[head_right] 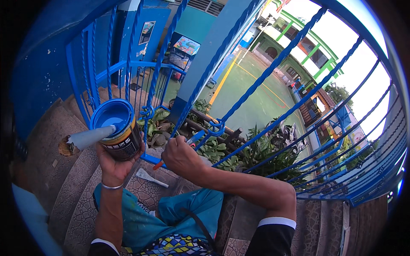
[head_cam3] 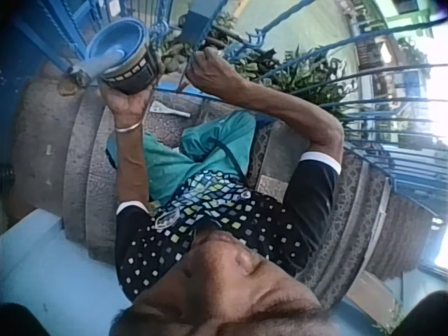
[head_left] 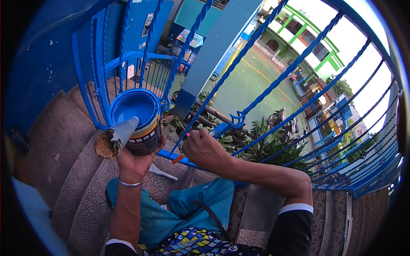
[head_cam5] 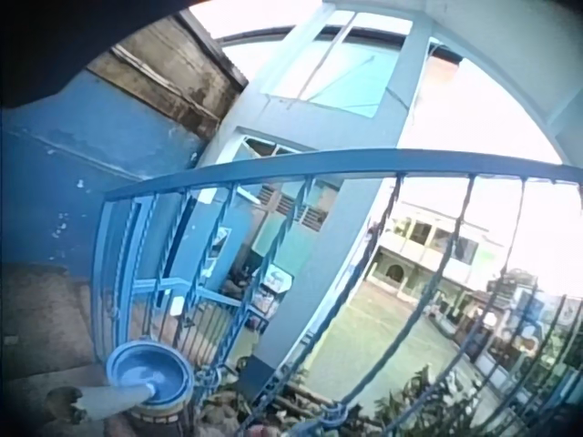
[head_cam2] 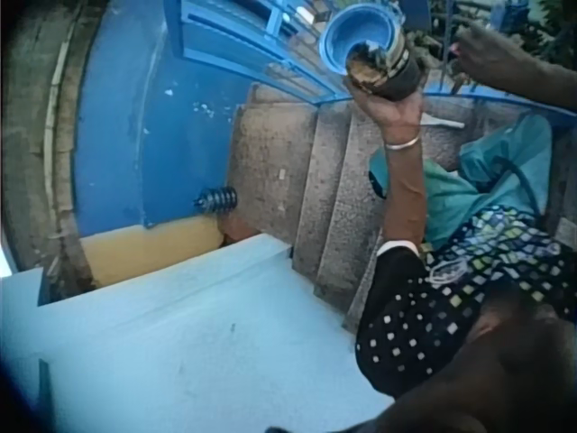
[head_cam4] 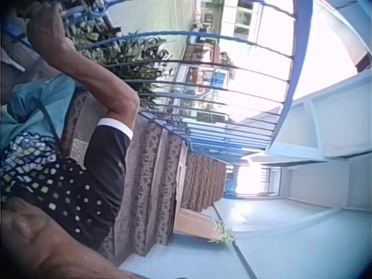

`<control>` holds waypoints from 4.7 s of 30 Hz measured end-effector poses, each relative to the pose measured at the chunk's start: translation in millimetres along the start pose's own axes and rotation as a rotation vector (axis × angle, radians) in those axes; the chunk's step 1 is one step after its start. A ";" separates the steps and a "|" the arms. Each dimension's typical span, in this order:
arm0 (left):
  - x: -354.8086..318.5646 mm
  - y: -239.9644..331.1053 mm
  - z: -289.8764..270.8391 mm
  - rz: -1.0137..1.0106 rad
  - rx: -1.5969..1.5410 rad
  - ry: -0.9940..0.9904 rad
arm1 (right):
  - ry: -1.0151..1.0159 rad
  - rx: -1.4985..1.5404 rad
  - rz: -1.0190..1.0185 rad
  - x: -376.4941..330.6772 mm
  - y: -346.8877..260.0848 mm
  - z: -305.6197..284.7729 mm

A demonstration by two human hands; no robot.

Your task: Painting a blue metal staircase fence using a brush and blue paint.

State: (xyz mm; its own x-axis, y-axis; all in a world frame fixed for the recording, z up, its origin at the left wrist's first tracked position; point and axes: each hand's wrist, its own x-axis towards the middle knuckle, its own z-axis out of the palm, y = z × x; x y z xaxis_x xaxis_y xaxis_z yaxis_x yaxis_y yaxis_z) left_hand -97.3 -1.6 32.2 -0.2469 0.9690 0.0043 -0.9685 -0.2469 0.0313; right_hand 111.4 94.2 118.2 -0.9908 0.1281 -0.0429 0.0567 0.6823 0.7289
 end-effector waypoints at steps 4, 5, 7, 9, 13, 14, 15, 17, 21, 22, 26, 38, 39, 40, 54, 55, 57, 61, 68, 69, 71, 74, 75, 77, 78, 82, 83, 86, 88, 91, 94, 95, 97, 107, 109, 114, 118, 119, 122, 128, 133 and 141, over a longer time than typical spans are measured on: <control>-2.4 1.9 -3.0 -0.036 -0.061 -0.032 | -0.049 -0.029 -0.027 -16.3 4.9 1.9; -1.7 3.1 -3.7 -0.033 -0.059 -0.032 | -0.127 -0.014 -0.028 -24.8 1.9 -3.3; -0.3 3.7 -5.2 -0.055 -0.082 0.014 | -0.206 0.002 -0.029 -37.0 -3.0 -11.4; -0.8 5.9 -4.7 -0.030 -0.045 -0.010 | 0.091 0.258 0.049 -45.3 -9.8 -16.8; -4.9 4.0 6.9 0.002 0.024 -0.084 | 0.255 0.349 0.096 -49.1 -7.2 -1.6; -2.3 5.0 5.0 0.015 0.037 -0.027 | 0.325 0.352 0.123 -48.3 -4.5 6.0; -2.3 4.1 4.5 0.000 0.052 -0.035 | 0.395 0.353 0.150 -48.6 -2.2 12.3; -2.9 1.9 6.0 -0.013 0.011 0.052 | 0.398 0.345 0.179 -55.1 2.0 17.4; -4.9 1.0 9.0 -0.035 0.033 0.032 | 0.432 0.321 0.247 -75.3 7.4 9.1; -3.4 1.8 9.5 -0.045 0.042 0.050 | 0.463 0.315 0.273 -81.5 8.1 4.3; -3.0 0.4 11.1 -0.039 0.069 0.068 | 0.550 0.322 0.338 -108.8 10.1 -7.4; -1.4 2.4 11.7 -0.025 0.116 0.054 | 1.179 0.848 0.754 -103.9 -20.0 4.8; -1.7 1.0 14.3 -0.030 0.095 0.077 | 1.182 0.881 0.787 -101.2 -16.8 10.6; -2.4 -0.2 16.4 -0.034 0.073 0.099 | 1.195 0.874 0.802 -102.4 -15.6 18.7; -3.0 0.4 14.1 -0.034 0.084 0.043 | 1.408 1.006 1.068 -106.2 -38.1 21.3; -2.1 0.6 13.9 -0.032 0.099 0.043 | 1.408 1.014 1.066 -106.6 -35.6 23.0; -2.3 0.4 14.9 -0.031 0.114 0.049 | 1.557 0.932 1.238 -106.8 -22.1 22.4; -2.3 -2.0 17.4 -0.030 0.113 0.050 | 1.645 0.839 1.310 -97.1 -0.2 36.7; -2.2 -2.9 14.7 -0.029 0.074 -0.019 | 1.235 0.818 1.417 -94.1 -32.2 14.7; -3.2 -1.2 14.8 -0.022 0.069 -0.012 | 1.143 0.855 1.422 -93.9 -39.1 10.0; -3.2 2.0 15.1 -0.039 0.059 0.058 | 1.066 0.882 1.400 -92.5 -43.8 7.0; -2.8 -0.3 13.3 -0.036 0.066 0.015 | 1.238 0.878 1.390 -100.0 -37.9 11.3; -2.5 -0.4 11.4 -0.038 0.071 -0.001 | 1.231 0.884 1.382 -101.7 -28.9 11.6; -3.0 0.7 12.3 -0.034 0.059 0.023 | 1.322 0.634 1.390 -102.1 -9.7 6.8; -3.3 1.6 12.6 -0.032 0.052 0.027 | 1.334 0.726 1.396 -97.0 -5.3 4.6; -3.5 3.1 11.8 -0.041 0.039 0.008 | 1.111 0.666 1.270 -83.5 -25.7 5.6; -3.4 2.3 12.1 -0.043 0.052 -0.002 | 1.110 0.667 1.265 -79.6 -34.0 4.4; -3.2 2.8 12.4 -0.035 0.048 0.022 | 0.977 0.817 1.229 -68.5 -59.5 9.6; -5.9 4.7 9.9 -0.039 0.053 0.011 | 0.966 0.825 1.219 -67.5 -67.2 9.6; -6.0 5.0 11.6 -0.035 0.055 0.007 | 0.997 0.770 1.177 -70.3 -57.8 4.3; -5.7 2.5 14.8 -0.047 0.026 0.031 | 0.958 0.647 1.159 -73.2 -46.7 3.3; -5.5 3.6 15.9 -0.049 0.002 0.039 | 0.959 0.645 1.157 -73.5 -47.2 3.7; -6.1 3.9 14.1 -0.047 0.011 -0.008 | 0.911 0.688 1.219 -78.4 -51.7 7.4; -5.9 5.1 13.1 -0.042 0.018 0.042 | 0.919 0.682 1.089 -82.5 -42.4 8.0; -5.4 3.6 12.7 -0.043 0.016 0.011 | 1.000 0.680 1.215 -92.6 -37.0 12.4; -6.1 3.3 15.8 -0.036 0.021 0.020 | 1.275 0.762 1.278 -118.5 -30.7 13.9; -4.4 1.2 17.0 -0.043 0.036 -0.017 | 1.232 0.702 1.208 -108.4 -32.1 29.5; -4.2 0.9 17.1 -0.047 0.028 -0.023 | 1.239 0.692 1.220 -107.6 -37.8 33.5; -3.7 1.3 14.3 -0.032 0.067 0.031 | 1.058 0.791 1.052 -108.7 -60.9 35.3; -4.1 0.4 16.3 -0.045 0.124 -0.055 | 1.630 1.201 1.691 -107.0 -59.1 46.3; -3.2 -2.4 16.4 -0.026 0.111 0.002 | 1.879 1.636 1.752 -85.0 -49.5 54.6; -5.1 -4.7 19.7 -0.055 0.082 -0.014 | 2.486 1.862 1.472 -63.6 -52.4 77.7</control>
State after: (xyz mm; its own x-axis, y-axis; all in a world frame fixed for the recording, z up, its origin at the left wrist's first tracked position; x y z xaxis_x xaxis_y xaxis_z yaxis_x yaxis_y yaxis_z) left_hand -90.9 -5.3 51.7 -0.1923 0.9812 0.0142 -0.9746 -0.1927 0.1138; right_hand 181.0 106.3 29.7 0.4969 0.8673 0.0298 -0.8245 0.4825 -0.2956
